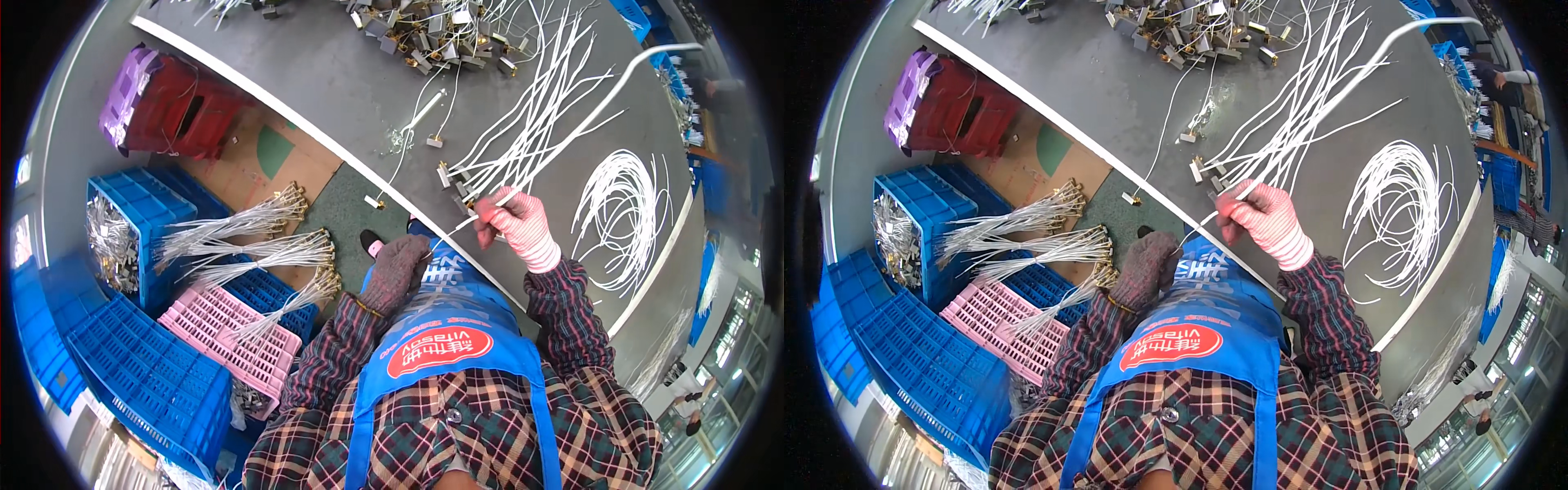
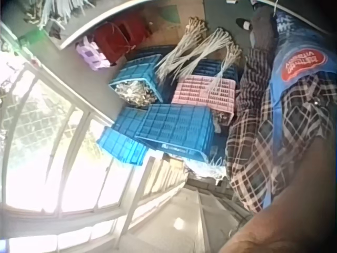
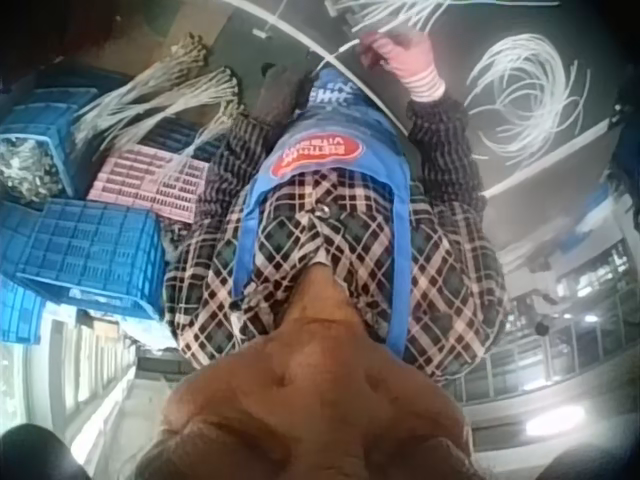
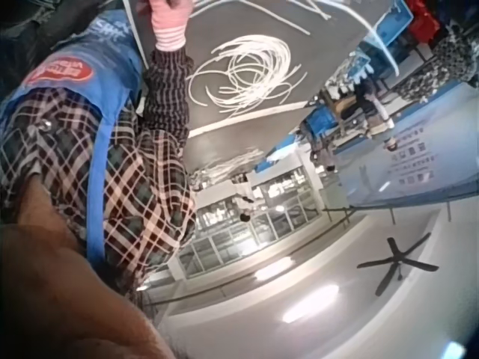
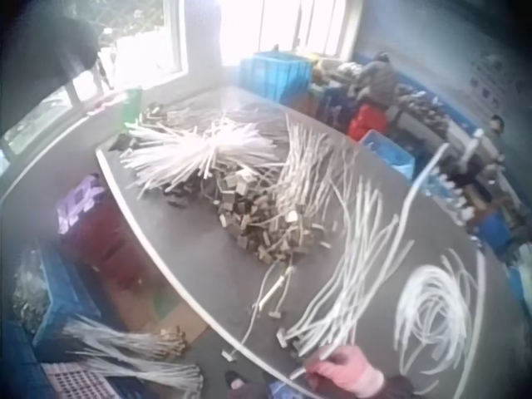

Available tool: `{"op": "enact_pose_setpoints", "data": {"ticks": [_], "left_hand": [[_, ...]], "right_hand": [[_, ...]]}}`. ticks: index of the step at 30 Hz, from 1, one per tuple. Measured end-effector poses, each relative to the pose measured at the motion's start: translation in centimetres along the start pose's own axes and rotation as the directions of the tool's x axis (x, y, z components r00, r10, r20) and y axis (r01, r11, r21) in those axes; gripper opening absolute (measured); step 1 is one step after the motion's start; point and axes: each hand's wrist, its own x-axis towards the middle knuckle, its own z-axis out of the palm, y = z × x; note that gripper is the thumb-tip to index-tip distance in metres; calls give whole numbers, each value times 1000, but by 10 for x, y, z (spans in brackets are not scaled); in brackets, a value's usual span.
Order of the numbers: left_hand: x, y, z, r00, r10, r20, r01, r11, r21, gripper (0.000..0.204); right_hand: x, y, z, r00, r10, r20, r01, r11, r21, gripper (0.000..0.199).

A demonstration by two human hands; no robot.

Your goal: The recorder is measuring and sorting bunches of electrical wires using a tape measure at a workbench.

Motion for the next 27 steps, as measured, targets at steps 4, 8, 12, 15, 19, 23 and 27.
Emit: {"op": "enact_pose_setpoints", "data": {"ticks": [4,8,12,15,19,23,27], "left_hand": [[1,-3,10,996,-90,-6,89,986,-141,36],[7,-5,11,997,-79,-18,75,984,-159,33],[15,-22,3,1000,1,18,2,984,-181,28],[30,-34,6,519,836,175,-649,252,718,26],[14,-18,10,781,614,112,-573,634,519,25],[12,-12,7,876,470,109,-438,681,586,25],[11,-10,8,819,559,129,-531,652,542,19]], "right_hand": [[6,9,5,995,91,32,-90,995,-42,13],[1,22,13,986,135,101,-132,991,-34,10],[-3,38,23,985,149,90,-152,988,32,10],[-7,46,33,981,159,111,-165,985,52,9],[-9,53,38,979,181,92,-175,982,-74,9],[-11,62,43,980,183,77,-170,973,-155,9],[-11,54,48,984,174,30,-161,955,-248,10]]}}
